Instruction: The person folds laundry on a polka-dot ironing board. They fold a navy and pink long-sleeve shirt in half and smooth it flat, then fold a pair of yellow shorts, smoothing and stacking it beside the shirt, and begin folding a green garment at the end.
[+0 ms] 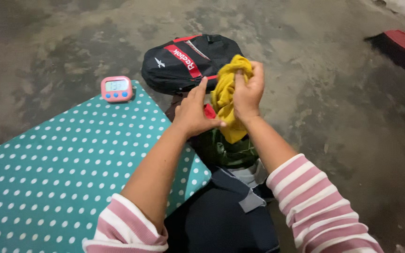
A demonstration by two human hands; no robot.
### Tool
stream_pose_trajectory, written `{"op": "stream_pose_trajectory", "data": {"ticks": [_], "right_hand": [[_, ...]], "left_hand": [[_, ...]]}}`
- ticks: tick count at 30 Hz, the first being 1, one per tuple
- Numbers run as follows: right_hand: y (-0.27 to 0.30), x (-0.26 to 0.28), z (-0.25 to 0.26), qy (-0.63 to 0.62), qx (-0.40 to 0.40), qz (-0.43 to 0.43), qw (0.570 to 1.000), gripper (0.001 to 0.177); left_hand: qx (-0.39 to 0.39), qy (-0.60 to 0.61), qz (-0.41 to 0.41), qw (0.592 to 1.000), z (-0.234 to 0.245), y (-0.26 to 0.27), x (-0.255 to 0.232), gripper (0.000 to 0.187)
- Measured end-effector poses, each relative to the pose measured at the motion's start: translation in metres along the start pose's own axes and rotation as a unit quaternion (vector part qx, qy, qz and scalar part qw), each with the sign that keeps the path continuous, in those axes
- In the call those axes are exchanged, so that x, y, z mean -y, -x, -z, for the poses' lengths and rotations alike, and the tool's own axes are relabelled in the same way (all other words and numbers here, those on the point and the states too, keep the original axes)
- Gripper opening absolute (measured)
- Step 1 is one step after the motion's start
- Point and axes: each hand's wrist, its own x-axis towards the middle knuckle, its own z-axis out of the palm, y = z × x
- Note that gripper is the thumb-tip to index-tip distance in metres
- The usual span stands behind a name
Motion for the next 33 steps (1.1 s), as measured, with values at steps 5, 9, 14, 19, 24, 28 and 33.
{"op": "stream_pose_trajectory", "data": {"ticks": [5, 9, 14, 19, 24, 28, 33], "right_hand": [[0.018, 0.053, -0.047, -0.089, 0.11, -0.017, 0.99, 0.014], [0.032, 0.087, -0.076, -0.098, 0.167, -0.018, 0.981, 0.019], [0.056, 0.112, -0.106, -0.111, 0.229, 0.02, 0.967, 0.034], [0.081, 0.125, -0.136, -0.125, 0.265, 0.001, 0.956, 0.037], [0.112, 0.123, -0.169, -0.139, 0.283, -0.029, 0.949, 0.038], [0.139, 0.116, -0.2, -0.137, 0.284, -0.045, 0.948, 0.035], [0.172, 0.117, -0.233, -0.068, 0.315, -0.049, 0.945, 0.035]], "left_hand": [[-0.048, 0.168, 0.025, 0.984, 0.008, 0.013, 0.006, 0.108], [-0.114, 0.208, -0.018, 0.971, 0.024, 0.03, 0.025, 0.078], [-0.146, 0.295, -0.029, 0.944, 0.053, 0.062, 0.041, 0.063], [-0.182, 0.274, -0.033, 0.944, 0.1, 0.105, 0.046, 0.057], [-0.235, 0.16, 0.036, 0.958, 0.152, 0.152, 0.058, 0.05], [-0.276, 0.062, 0.095, 0.954, 0.189, 0.19, 0.075, 0.044], [-0.311, -0.009, 0.173, 0.934, 0.233, 0.236, 0.093, 0.045]]}}
